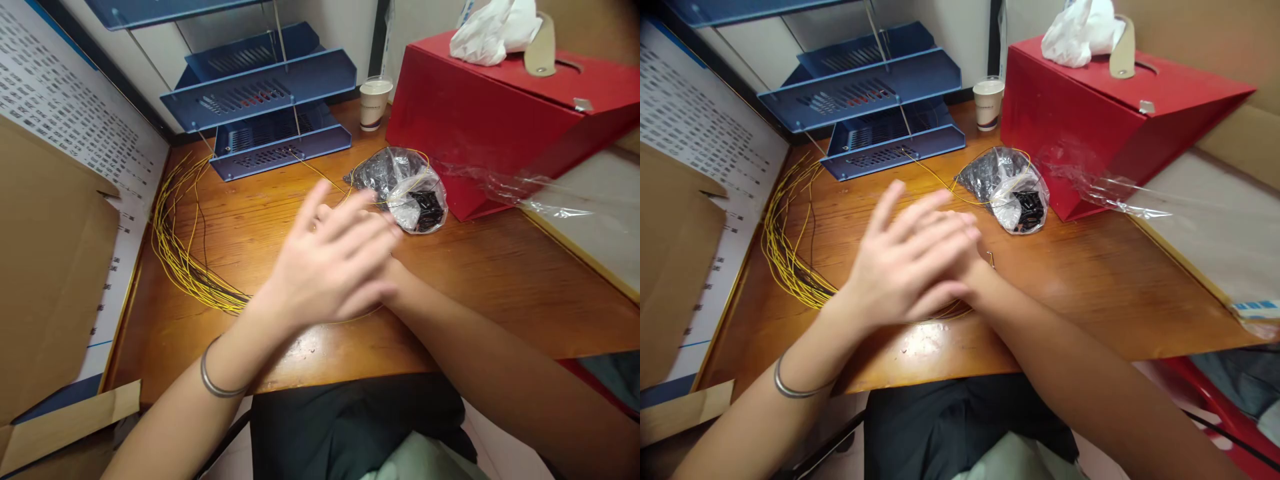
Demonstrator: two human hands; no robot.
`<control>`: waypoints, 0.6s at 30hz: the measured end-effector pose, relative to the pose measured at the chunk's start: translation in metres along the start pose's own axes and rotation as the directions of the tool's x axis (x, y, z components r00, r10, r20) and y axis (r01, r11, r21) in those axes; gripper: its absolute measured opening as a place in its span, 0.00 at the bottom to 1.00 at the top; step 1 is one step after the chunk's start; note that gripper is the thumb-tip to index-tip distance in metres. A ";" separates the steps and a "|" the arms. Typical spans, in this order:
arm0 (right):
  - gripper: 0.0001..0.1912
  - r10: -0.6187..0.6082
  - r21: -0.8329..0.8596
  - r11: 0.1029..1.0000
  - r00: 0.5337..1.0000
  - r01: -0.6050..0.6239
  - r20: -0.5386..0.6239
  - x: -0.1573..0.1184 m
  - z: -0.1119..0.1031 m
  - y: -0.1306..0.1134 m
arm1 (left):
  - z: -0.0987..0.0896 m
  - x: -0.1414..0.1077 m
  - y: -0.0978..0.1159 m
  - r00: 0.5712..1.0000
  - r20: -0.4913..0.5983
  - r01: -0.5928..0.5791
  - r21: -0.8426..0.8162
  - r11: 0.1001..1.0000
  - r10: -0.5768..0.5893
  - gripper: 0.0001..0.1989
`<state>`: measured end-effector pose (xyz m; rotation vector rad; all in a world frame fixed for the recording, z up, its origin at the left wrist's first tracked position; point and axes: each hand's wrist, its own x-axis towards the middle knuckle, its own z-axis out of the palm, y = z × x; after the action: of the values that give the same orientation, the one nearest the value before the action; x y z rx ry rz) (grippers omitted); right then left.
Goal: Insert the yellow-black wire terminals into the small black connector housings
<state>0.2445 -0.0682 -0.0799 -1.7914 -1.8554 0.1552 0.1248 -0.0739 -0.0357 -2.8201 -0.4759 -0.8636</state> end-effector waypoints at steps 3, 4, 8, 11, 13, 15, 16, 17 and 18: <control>0.24 0.089 0.007 0.996 0.996 -0.090 0.024 -0.013 0.002 0.002 | 0.014 0.006 0.013 0.982 0.120 -0.132 -0.105 0.986 0.144 0.25; 0.25 0.085 -0.003 0.996 0.996 -0.085 0.039 -0.013 -0.001 0.002 | 0.016 0.006 0.011 0.985 0.139 -0.092 -0.108 0.990 0.106 0.25; 0.18 -0.005 -0.079 0.997 0.994 0.014 0.113 0.005 -0.020 0.001 | 0.019 -0.005 -0.024 0.963 0.052 0.266 0.003 0.964 -0.266 0.26; 0.14 -0.030 -0.107 0.994 0.997 0.037 0.066 0.019 -0.030 0.002 | 0.016 -0.021 -0.057 0.884 -0.063 0.466 0.054 0.883 -0.462 0.23; 0.14 -0.020 -0.097 0.995 1.000 0.021 0.003 0.021 -0.033 0.004 | 0.012 -0.027 -0.065 0.860 -0.109 0.507 0.068 0.859 -0.499 0.23; 0.14 0.001 -0.087 0.996 1.000 0.000 0.005 0.020 -0.034 0.004 | 0.010 -0.024 -0.055 0.882 -0.131 0.463 0.067 0.884 -0.452 0.24; 0.13 0.008 -0.081 0.997 1.000 -0.006 0.027 0.019 -0.034 0.004 | 0.010 -0.020 -0.044 0.912 -0.126 0.400 0.054 0.915 -0.391 0.25; 0.13 0.020 -0.080 0.997 0.998 -0.016 0.054 0.018 -0.033 0.004 | 0.011 -0.014 -0.030 0.953 -0.101 0.291 0.029 0.956 -0.286 0.25; 0.13 0.013 -0.062 0.998 0.997 -0.008 0.073 0.017 -0.032 0.003 | 0.014 -0.008 -0.015 0.985 -0.063 0.162 -0.006 0.987 -0.162 0.24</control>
<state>0.2620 -0.0607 -0.0491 -1.8610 -1.9217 0.1716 0.1206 -0.0586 -0.0506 -2.7746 -0.7040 -0.9795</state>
